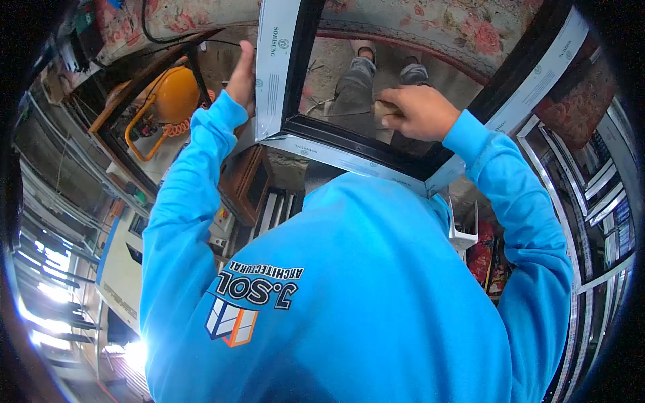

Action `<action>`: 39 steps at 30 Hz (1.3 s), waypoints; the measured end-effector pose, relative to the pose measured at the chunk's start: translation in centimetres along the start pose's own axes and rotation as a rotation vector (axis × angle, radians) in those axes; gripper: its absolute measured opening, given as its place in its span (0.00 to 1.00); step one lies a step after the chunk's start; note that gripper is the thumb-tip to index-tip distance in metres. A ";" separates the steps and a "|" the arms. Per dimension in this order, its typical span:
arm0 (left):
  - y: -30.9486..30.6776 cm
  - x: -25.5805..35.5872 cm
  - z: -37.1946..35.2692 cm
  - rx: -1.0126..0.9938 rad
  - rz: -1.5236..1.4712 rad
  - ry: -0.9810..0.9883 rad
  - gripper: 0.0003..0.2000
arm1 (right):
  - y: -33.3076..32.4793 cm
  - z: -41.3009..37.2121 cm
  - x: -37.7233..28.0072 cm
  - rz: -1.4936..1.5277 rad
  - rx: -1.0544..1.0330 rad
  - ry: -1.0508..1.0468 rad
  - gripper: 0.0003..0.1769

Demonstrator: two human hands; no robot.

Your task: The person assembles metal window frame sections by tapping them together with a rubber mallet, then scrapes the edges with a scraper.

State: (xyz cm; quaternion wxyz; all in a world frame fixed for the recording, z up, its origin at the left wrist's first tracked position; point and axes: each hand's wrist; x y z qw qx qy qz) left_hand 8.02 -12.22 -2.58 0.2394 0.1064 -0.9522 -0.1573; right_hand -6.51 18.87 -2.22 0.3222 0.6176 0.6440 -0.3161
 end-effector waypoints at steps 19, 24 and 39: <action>-0.8 -5.2 -0.4 0.285 -0.101 -0.260 0.35 | 0.5 -1.6 -0.3 -0.034 0.101 0.003 0.26; -0.5 -4.3 -0.3 -0.068 -0.241 -0.043 0.30 | -0.3 -1.2 -0.7 0.002 0.014 -0.037 0.28; 0.3 -6.4 -1.6 0.463 -0.038 -0.126 0.43 | -0.8 -1.2 -1.1 -0.063 0.053 -0.024 0.28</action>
Point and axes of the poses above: each hand's wrist, its own z-axis towards the middle knuckle, its own y-axis out of the palm, x = y × z, and after that the axes turned 15 degrees about z, right-handed
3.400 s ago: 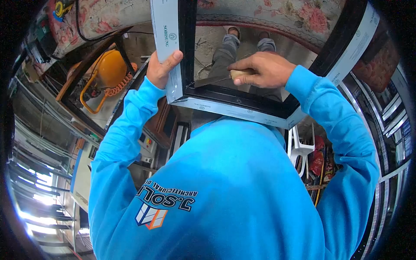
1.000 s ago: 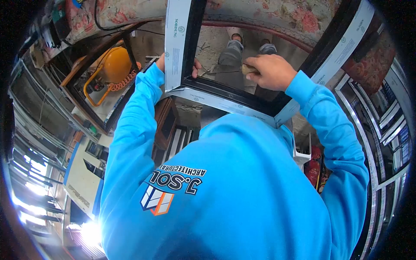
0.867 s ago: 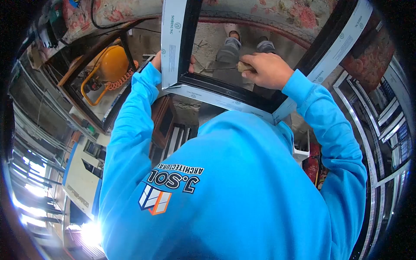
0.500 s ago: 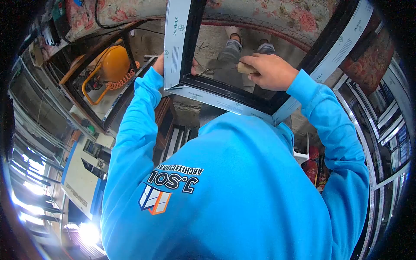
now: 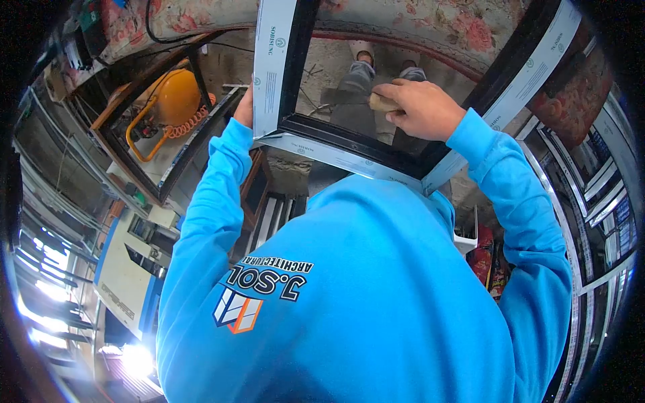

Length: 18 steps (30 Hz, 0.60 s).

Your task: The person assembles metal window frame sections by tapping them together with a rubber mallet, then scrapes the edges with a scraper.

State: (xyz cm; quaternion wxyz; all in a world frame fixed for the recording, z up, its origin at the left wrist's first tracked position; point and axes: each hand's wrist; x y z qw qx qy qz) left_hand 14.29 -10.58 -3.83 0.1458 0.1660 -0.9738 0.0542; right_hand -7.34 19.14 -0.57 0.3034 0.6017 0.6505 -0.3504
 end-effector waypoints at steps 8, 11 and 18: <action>-1.0 4.4 -2.4 -0.066 0.135 0.363 0.44 | -0.3 0.1 -3.3 0.127 -0.212 -0.036 0.28; 0.0 6.4 -1.5 -0.020 0.560 0.527 0.45 | 1.4 0.6 -3.3 0.331 -0.169 -0.175 0.26; 2.0 7.4 0.3 -0.035 0.468 0.461 0.45 | 2.9 2.7 -2.8 0.372 -0.217 -0.180 0.26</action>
Point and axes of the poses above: each hand's wrist, its own z-axis towards the middle knuckle, its own y-axis out of the palm, x = y × z, and after that the axes turned 15 degrees about z, right-handed
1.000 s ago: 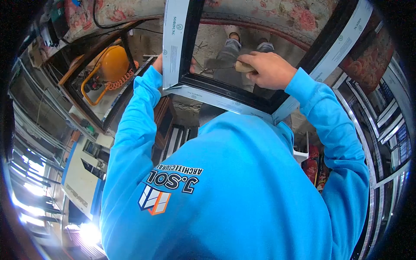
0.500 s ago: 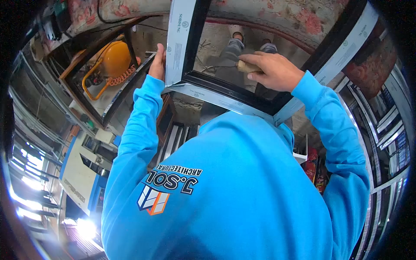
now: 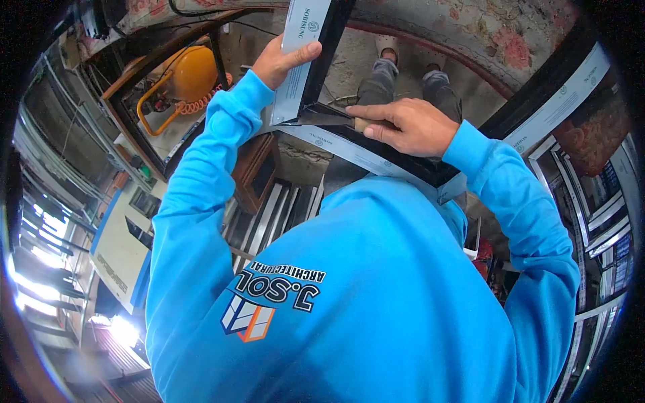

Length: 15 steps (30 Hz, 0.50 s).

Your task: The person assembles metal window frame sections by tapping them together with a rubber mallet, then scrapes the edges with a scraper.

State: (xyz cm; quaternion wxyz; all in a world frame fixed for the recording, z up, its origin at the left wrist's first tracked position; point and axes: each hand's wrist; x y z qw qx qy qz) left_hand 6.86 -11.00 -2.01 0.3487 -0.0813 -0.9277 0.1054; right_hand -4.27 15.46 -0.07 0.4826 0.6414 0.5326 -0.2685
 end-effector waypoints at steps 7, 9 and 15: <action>-0.1 0.9 -0.3 -0.002 0.009 -0.048 0.40 | -1.9 1.5 0.5 0.023 -0.107 0.128 0.26; -0.1 1.1 -0.4 -0.001 -0.018 -0.049 0.39 | -1.8 1.9 2.0 0.085 -0.083 0.013 0.25; 0.0 1.6 -0.6 -0.001 -0.051 -0.078 0.38 | -2.5 2.5 1.8 0.075 -0.117 0.092 0.25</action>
Point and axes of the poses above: each hand's wrist, its own z-axis towards the middle knuckle, its own y-axis out of the palm, x = y × z, and after that the axes turned 15 degrees about z, right-handed
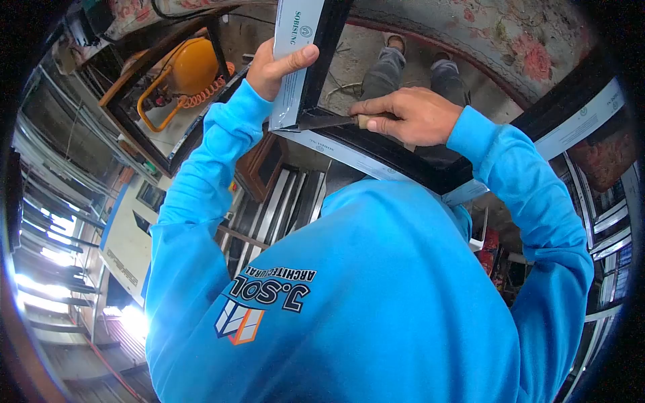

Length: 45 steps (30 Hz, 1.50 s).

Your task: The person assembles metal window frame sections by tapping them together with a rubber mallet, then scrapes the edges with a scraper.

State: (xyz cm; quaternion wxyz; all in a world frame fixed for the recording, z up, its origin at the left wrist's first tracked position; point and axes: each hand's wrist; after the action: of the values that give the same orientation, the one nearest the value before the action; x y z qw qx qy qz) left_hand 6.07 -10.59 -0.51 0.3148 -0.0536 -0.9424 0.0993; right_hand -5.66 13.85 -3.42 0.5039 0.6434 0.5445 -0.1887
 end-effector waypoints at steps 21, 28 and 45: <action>0.9 0.0 0.0 0.110 0.000 0.044 0.35 | 2.7 -0.8 -2.7 -0.162 0.185 0.057 0.21; 0.7 0.4 -0.2 0.101 0.054 0.027 0.35 | 3.6 -1.0 -0.1 0.179 0.187 0.082 0.23; 1.2 0.4 -0.1 0.150 0.035 0.037 0.39 | 3.1 -1.0 -1.3 -0.216 0.246 -0.065 0.22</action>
State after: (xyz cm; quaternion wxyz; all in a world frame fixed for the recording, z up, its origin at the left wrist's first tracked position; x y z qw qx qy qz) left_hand 5.82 -9.33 -0.50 0.3336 -0.0483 -0.9253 0.1739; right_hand -3.61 14.37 -0.60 0.4155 0.6315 0.5667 -0.3277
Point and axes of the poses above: each hand's wrist, its own z-axis towards the middle knuckle, its own y-axis out of the palm, x = y × z, and after that the axes turned 15 degrees about z, right-handed
